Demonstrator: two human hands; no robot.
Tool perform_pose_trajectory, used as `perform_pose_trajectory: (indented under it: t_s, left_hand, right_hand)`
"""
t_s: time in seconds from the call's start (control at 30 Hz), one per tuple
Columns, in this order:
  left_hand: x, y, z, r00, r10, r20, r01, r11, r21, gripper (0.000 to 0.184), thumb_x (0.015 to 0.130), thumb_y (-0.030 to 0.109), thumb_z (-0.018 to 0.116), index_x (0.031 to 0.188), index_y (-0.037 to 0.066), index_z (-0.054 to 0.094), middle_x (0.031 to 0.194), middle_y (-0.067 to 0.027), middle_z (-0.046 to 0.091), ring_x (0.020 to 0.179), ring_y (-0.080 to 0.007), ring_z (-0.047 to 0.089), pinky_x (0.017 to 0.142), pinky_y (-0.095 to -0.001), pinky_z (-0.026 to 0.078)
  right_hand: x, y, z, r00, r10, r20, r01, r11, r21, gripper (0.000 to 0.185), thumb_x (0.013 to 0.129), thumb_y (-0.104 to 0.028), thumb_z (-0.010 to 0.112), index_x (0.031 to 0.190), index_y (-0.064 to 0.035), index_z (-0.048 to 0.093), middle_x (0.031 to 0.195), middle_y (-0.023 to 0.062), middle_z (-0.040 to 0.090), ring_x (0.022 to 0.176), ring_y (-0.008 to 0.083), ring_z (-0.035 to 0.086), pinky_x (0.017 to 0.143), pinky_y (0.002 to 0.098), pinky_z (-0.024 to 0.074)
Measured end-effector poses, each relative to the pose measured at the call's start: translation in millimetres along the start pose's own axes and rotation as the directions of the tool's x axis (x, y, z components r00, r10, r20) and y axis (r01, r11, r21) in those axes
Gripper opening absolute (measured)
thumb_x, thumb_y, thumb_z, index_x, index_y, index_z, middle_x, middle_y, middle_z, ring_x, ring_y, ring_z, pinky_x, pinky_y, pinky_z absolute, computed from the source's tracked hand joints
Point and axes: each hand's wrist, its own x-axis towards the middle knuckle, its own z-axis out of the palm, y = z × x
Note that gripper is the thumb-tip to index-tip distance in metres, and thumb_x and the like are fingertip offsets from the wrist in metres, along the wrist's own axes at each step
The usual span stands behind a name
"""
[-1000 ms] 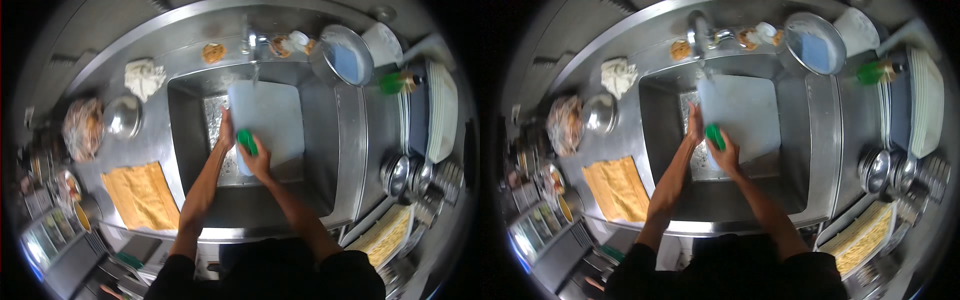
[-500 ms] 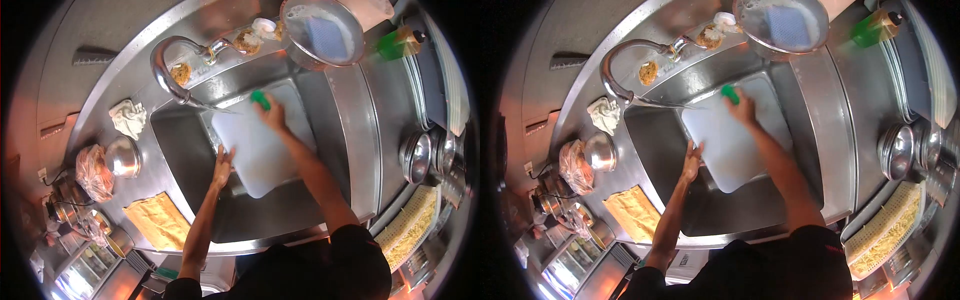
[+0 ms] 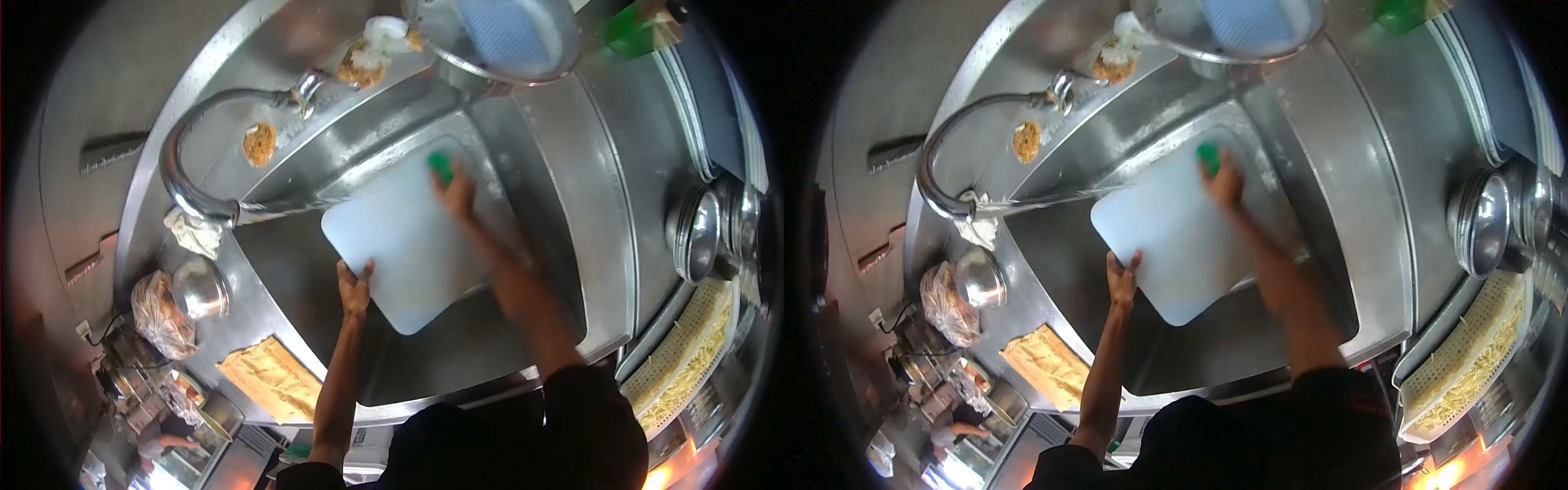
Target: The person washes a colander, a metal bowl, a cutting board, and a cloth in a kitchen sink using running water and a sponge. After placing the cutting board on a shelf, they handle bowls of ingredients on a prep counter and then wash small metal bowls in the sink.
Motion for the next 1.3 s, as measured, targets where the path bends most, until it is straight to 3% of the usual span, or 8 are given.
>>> perform_pose_trajectory:
  t_s: [0.1, 0.3, 0.4, 0.6, 0.77, 0.87, 1.0, 1.3]
  left_hand:
    - [7.0, -1.4, -0.4, 0.999, 0.049, -0.004, -0.049, 0.986, -0.16, 0.052, 0.082, 0.025, 0.073, 0.115, -0.002, 0.044, 0.105, -0.0107, 0.058, 0.095, -0.0181, 0.055, 0.082, -0.032, 0.045]
    - [14.8, 20.2, -15.8, 0.999, 0.029, -0.044, -0.031, 0.999, -0.032, 0.055, 0.081, 0.027, 0.074, 0.116, -0.003, 0.045, 0.102, -0.0125, 0.061, 0.095, -0.0202, 0.057, 0.085, -0.0336, 0.045]
    - [26.3, 33.0, -14.1, 0.992, 0.108, -0.066, -0.107, 0.994, 0.024, 0.055, 0.081, 0.028, 0.074, 0.115, -0.004, 0.045, 0.1, -0.0128, 0.061, 0.095, -0.0201, 0.057, 0.087, -0.0335, 0.045]
    - [3.7, 20.5, -10.5, 0.992, 0.111, -0.057, -0.11, 0.993, 0.031, 0.066, 0.08, 0.034, 0.074, 0.12, -0.005, 0.038, 0.112, -0.0183, 0.055, 0.103, -0.0232, 0.053, 0.093, -0.0345, 0.041]
    - [5.4, 11.3, -5.6, 0.98, 0.141, -0.139, -0.122, 0.983, 0.134, 0.069, 0.077, 0.037, 0.076, 0.116, -0.007, 0.039, 0.11, -0.0171, 0.054, 0.103, -0.0231, 0.052, 0.092, -0.0354, 0.041]
    - [-4.8, 5.3, -7.8, 0.973, 0.209, -0.094, -0.209, 0.978, 0.009, 0.071, 0.076, 0.039, 0.076, 0.114, -0.008, 0.039, 0.108, -0.0194, 0.056, 0.101, -0.0263, 0.054, 0.09, -0.0382, 0.043]
    - [-4.4, 30.5, -6.6, 0.97, 0.146, -0.196, -0.078, 0.944, 0.32, 0.068, 0.076, 0.036, 0.078, 0.112, -0.008, 0.041, 0.105, -0.0179, 0.058, 0.096, -0.0242, 0.057, 0.087, -0.0365, 0.045]
    - [16.1, 3.5, 3.0, 0.977, 0.108, -0.182, -0.097, 0.993, 0.069, 0.063, 0.074, 0.025, 0.08, 0.112, -0.007, 0.042, 0.106, -0.0155, 0.056, 0.097, -0.0223, 0.054, 0.089, -0.0329, 0.043]
  right_hand:
    - [-70.0, 16.7, -4.1, 0.948, -0.306, -0.09, 0.311, 0.949, 0.046, 0.055, 0.076, -0.035, 0.071, 0.116, -0.0009, 0.055, 0.104, 0.0245, 0.063, 0.102, 0.0396, 0.06, 0.088, 0.0446, 0.0477]
    - [-3.3, 34.8, -15.3, 0.941, 0.312, 0.127, -0.327, 0.938, 0.114, 0.041, 0.078, -0.035, 0.069, 0.104, -0.0051, 0.057, 0.087, 0.0203, 0.065, 0.076, 0.0406, 0.063, 0.065, 0.0466, 0.05]
    - [-73.2, 42.4, 8.3, 0.982, -0.021, -0.189, 0.038, 0.996, 0.084, 0.055, 0.076, -0.037, 0.071, 0.117, -0.0031, 0.054, 0.093, 0.0223, 0.065, 0.083, 0.0414, 0.064, 0.073, 0.0468, 0.0518]
    - [8.9, 30.0, 0.7, 0.932, 0.33, 0.149, -0.35, 0.925, 0.144, 0.057, 0.073, -0.038, 0.074, 0.116, -0.0033, 0.057, 0.09, 0.0213, 0.065, 0.085, 0.0394, 0.064, 0.072, 0.0428, 0.052]
    - [-37.0, 31.0, 18.3, 0.97, -0.205, -0.127, 0.227, 0.955, 0.191, 0.05, 0.073, -0.038, 0.073, 0.106, -0.004, 0.058, 0.091, 0.0204, 0.065, 0.089, 0.0394, 0.063, 0.075, 0.0468, 0.0486]
    - [38.2, 35.3, 5.2, 0.936, 0.285, 0.207, -0.305, 0.95, 0.072, 0.048, 0.075, -0.04, 0.071, 0.103, -0.0038, 0.058, 0.096, 0.0207, 0.064, 0.09, 0.0387, 0.062, 0.076, 0.0462, 0.0485]
    - [-41.9, 7.0, 36.9, 0.972, -0.184, -0.145, 0.162, 0.975, -0.155, 0.063, 0.076, -0.041, 0.068, 0.123, -0.0038, 0.05, 0.105, 0.0267, 0.061, 0.096, 0.0397, 0.061, 0.083, 0.0463, 0.0478]
    - [-108.6, -41.5, 12.7, 0.992, -0.003, 0.129, -0.013, 0.993, 0.117, 0.056, 0.076, -0.04, 0.069, 0.116, -0.0035, 0.054, 0.085, 0.021, 0.065, 0.078, 0.0399, 0.064, 0.072, 0.0511, 0.0497]
